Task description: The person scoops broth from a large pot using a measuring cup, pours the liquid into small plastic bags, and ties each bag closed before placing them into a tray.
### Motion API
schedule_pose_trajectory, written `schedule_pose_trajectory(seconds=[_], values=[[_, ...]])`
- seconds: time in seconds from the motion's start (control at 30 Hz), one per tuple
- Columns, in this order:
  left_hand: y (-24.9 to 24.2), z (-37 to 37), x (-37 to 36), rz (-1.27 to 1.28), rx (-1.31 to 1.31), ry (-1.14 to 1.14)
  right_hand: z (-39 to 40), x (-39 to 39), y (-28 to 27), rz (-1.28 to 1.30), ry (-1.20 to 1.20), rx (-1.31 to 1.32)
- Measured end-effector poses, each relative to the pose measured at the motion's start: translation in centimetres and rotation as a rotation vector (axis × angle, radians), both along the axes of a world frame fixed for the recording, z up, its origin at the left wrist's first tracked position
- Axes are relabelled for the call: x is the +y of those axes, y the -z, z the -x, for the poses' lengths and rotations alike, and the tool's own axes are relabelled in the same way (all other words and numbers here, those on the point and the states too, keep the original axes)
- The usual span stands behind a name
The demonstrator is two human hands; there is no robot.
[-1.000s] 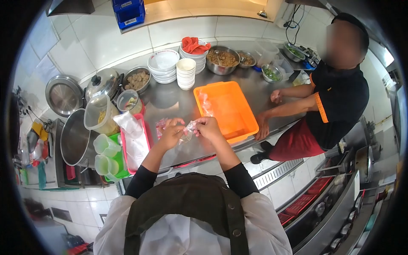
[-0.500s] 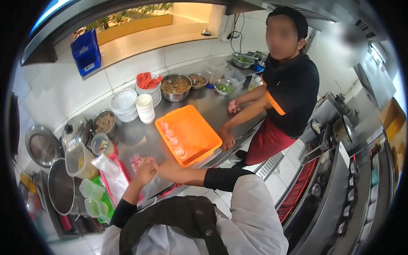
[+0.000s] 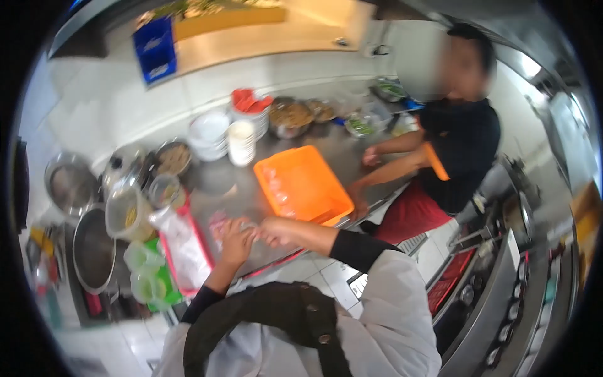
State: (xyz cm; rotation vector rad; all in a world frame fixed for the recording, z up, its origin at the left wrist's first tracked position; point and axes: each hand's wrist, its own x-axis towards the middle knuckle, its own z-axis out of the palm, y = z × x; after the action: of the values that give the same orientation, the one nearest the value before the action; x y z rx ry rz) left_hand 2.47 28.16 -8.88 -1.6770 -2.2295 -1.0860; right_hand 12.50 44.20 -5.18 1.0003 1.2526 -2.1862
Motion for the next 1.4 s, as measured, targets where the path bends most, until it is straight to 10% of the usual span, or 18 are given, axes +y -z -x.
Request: schedule_pose_trajectory(seconds=[0.23,0.3,0.6,0.77,0.9,0.97,1.03,1.1,1.17,1.33,1.4], values=[[-0.9,-1.9,-0.1,-0.093,-0.116,-0.338,3.7,-0.1,-1.1,-0.208,-0.019,0.112],[-0.5,-3.1,-0.3,-0.108,-0.293,-0.349,4.9,-0.3,3.2,-0.645,-0.166,0.289],[5.2,3.1,0.8,-0.320,-2.286,0.361,4.2,-3.6,-0.5,-1.851,-0.793,0.445],[2.0,3.6,2.6,-0.110,-2.471,0.047,3.4,-6.6,2.0,-2.235,-0.845,0.186],[4.8,4.0,4.1,-0.228,-2.512,0.034,3.2,-6.9,2.6,-1.982,-0.571,0.263],[8.9,4.9,4.8,-0.288,-2.615,0.557,3.0,-6.5,3.4,-1.779,-0.437,0.261],[7.5,4.9,6.1,-0.111,-2.485,-0.031,2.6,-6.4,2.7,-1.536,-0.178,0.274],[4.3,4.4,5.9,-0.101,-2.395,-0.005,3.6,-5.6,5.0,-1.049,0.232,0.349],[5.0,5.1,6.9,-0.053,-2.215,-0.089,5.1,-4.8,10.1,-1.187,0.510,0.547],[13.1,9.0,8.6,-0.232,-2.141,-0.077,3.2,-4.1,6.2,0.097,0.690,0.609],[2.9,7.0,8.3,-0.079,-1.903,-0.093,2.7,-3.6,5.0,0.329,0.696,0.788]])
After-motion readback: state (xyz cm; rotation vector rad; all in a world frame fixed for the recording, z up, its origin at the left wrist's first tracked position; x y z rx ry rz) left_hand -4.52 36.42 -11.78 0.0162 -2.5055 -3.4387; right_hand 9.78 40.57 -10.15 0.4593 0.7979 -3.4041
